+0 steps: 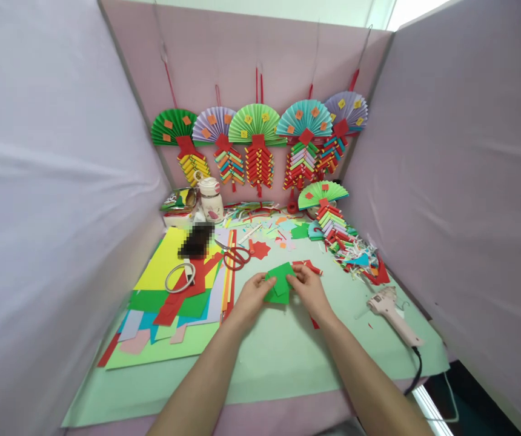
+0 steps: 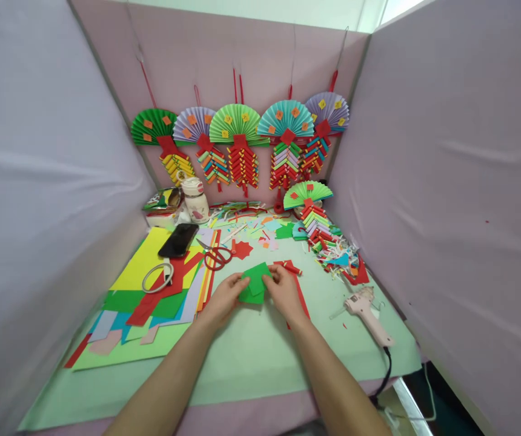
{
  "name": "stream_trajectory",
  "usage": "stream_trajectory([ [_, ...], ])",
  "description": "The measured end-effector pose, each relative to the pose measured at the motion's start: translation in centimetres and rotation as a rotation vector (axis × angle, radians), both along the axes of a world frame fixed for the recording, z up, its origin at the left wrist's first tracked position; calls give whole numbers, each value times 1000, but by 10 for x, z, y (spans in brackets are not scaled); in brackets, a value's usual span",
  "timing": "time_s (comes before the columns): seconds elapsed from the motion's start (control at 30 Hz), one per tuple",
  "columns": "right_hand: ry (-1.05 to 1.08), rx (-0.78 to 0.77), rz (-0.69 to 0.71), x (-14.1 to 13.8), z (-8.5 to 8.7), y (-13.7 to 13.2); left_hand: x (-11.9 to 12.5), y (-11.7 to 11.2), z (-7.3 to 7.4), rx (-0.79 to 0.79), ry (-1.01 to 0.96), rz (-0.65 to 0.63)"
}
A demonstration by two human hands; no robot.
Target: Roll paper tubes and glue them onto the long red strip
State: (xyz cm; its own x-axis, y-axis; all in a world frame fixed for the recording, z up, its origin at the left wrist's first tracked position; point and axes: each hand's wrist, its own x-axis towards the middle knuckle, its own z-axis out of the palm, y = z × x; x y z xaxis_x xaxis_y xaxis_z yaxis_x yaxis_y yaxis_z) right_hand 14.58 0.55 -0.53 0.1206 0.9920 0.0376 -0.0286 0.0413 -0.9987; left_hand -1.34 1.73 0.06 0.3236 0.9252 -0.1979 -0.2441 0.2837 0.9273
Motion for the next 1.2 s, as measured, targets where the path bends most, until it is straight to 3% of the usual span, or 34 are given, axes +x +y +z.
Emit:
stream_trajectory([
  [0.13, -273, 94, -69, -12, 0, -11, -7, -6, 0, 57, 40, 136],
  [0.3, -820, 283, -192, 5, 7, -32, -9, -4, 6, 83, 99, 205],
  [0.43, -1180, 209, -215, 19, -3, -53, -10, -4, 5, 127, 154, 234],
  [0.53, -1296, 177, -197, 24, -16, -59, -12, -2, 1, 143, 142, 235],
  [0.67, -1221, 195, -220, 26, -19, -48, -12, 0, -5, 141, 130, 177],
  [0.8, -814, 186, -150, 15, -8, -27, -9, -3, -3, 145, 130, 133],
  [0.9, -479, 95, -41, 0, -5, -10, -7, -6, 0, 171, 137, 108],
  [1.03, -278, 21, 24, -11, -8, 1, -8, -5, -1, 181, 135, 90],
  [1.1, -289, 32, 0, -11, -8, 2, -9, -3, -1, 195, 209, 173],
  [1.2, -425, 64, -65, -13, -4, 2, -15, 3, -2, 358, 392, 406],
])
